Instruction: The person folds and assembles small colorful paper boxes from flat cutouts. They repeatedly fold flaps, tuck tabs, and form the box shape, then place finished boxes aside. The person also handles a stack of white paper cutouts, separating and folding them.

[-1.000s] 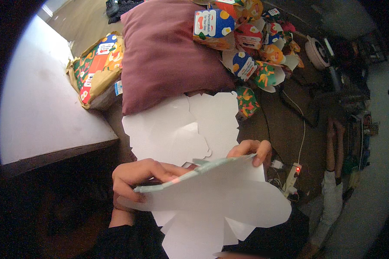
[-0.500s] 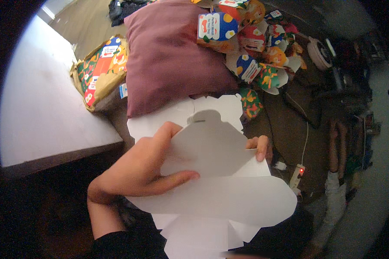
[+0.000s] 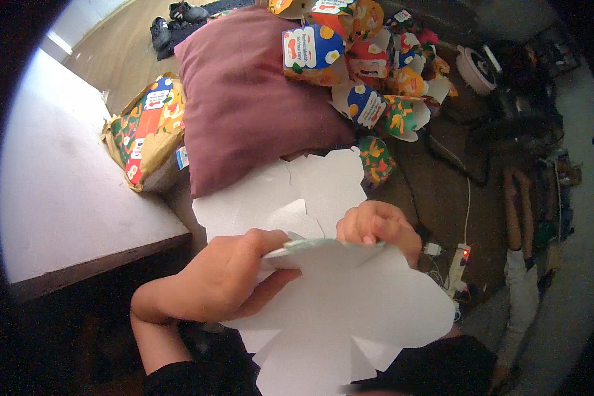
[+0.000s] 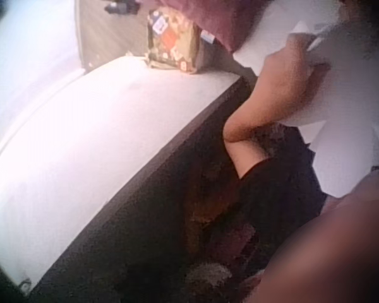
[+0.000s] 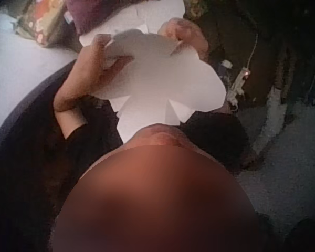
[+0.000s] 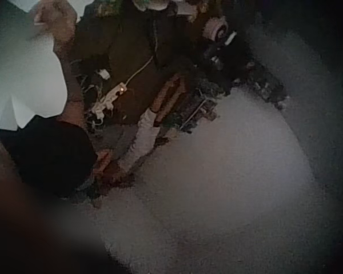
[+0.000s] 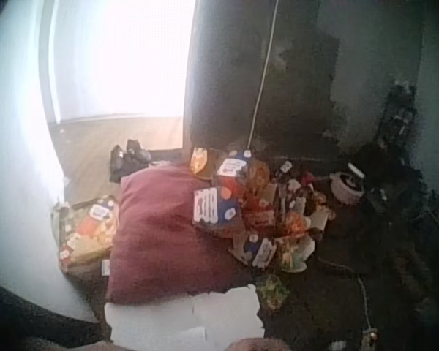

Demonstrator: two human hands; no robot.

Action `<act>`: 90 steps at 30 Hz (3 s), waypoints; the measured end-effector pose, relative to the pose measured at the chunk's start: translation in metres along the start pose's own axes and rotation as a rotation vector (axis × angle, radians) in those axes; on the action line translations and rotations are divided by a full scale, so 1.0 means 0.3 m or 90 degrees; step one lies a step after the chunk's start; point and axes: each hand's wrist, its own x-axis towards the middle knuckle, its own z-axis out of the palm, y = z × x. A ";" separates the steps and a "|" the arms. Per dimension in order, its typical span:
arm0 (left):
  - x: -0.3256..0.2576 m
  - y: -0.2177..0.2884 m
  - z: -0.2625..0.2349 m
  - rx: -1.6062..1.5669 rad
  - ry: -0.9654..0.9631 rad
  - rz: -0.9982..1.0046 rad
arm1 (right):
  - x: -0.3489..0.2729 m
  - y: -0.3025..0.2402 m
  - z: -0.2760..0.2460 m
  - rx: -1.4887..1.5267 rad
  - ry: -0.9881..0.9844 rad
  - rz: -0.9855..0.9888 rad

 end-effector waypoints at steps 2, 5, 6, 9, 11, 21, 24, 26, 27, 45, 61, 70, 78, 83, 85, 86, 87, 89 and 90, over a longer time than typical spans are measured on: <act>0.033 -0.007 -0.005 -0.022 -0.066 0.023 | 0.005 -0.001 0.010 0.007 -0.011 0.008; 0.085 -0.021 -0.003 -0.073 -0.032 0.074 | 0.004 0.023 0.012 -0.027 -0.030 0.025; 0.095 -0.025 -0.003 -0.063 -0.038 0.093 | 0.007 0.039 0.006 -0.077 -0.037 0.028; 0.099 -0.040 0.001 -0.058 -0.127 0.094 | 0.007 0.084 -0.040 -0.132 -0.103 0.038; 0.077 -0.053 0.004 -0.060 -0.147 0.077 | 0.017 0.104 -0.092 -0.115 -0.203 -0.034; 0.027 -0.256 0.107 -0.669 0.435 -0.064 | -0.036 0.125 -0.136 0.124 0.155 -0.327; 0.026 -0.310 0.107 -0.546 0.485 -0.160 | -0.014 0.147 -0.049 -0.001 -0.051 -0.328; 0.018 -0.310 0.091 -0.567 0.416 -0.152 | 0.003 0.119 -0.012 0.166 -0.008 -0.238; 0.024 -0.302 0.086 -0.547 0.397 -0.144 | 0.030 0.110 -0.006 0.241 0.001 -0.201; 0.082 -0.237 0.126 -0.778 0.251 -0.392 | 0.288 0.212 -0.154 0.213 -0.171 -0.212; 0.053 -0.158 0.098 -0.761 0.227 -0.307 | 0.260 0.218 -0.175 -0.012 -0.010 -0.267; 0.028 -0.156 0.107 -0.716 0.232 -0.327 | 0.266 0.213 -0.189 -0.299 -0.002 -0.209; 0.034 -0.393 0.204 -0.682 0.220 -0.202 | 0.195 0.194 -0.291 -0.197 -0.085 -0.134; 0.043 -0.360 0.188 -0.770 0.207 -0.308 | 0.171 0.156 -0.330 -0.181 -0.130 -0.106; 0.058 -0.315 0.173 -0.778 0.225 -0.322 | 0.163 0.140 -0.353 -0.175 -0.155 -0.091; 0.065 -0.290 0.166 -0.784 0.234 -0.327 | 0.158 0.132 -0.366 -0.178 -0.166 -0.083; 0.073 -0.271 0.151 -0.779 0.216 -0.341 | 0.155 0.127 -0.378 -0.180 -0.182 -0.073; 0.085 -0.229 0.125 -0.755 0.213 -0.389 | 0.150 0.120 -0.390 -0.192 -0.208 -0.061; 0.087 -0.209 0.114 -0.763 0.211 -0.353 | 0.146 0.113 -0.391 -0.207 -0.217 -0.061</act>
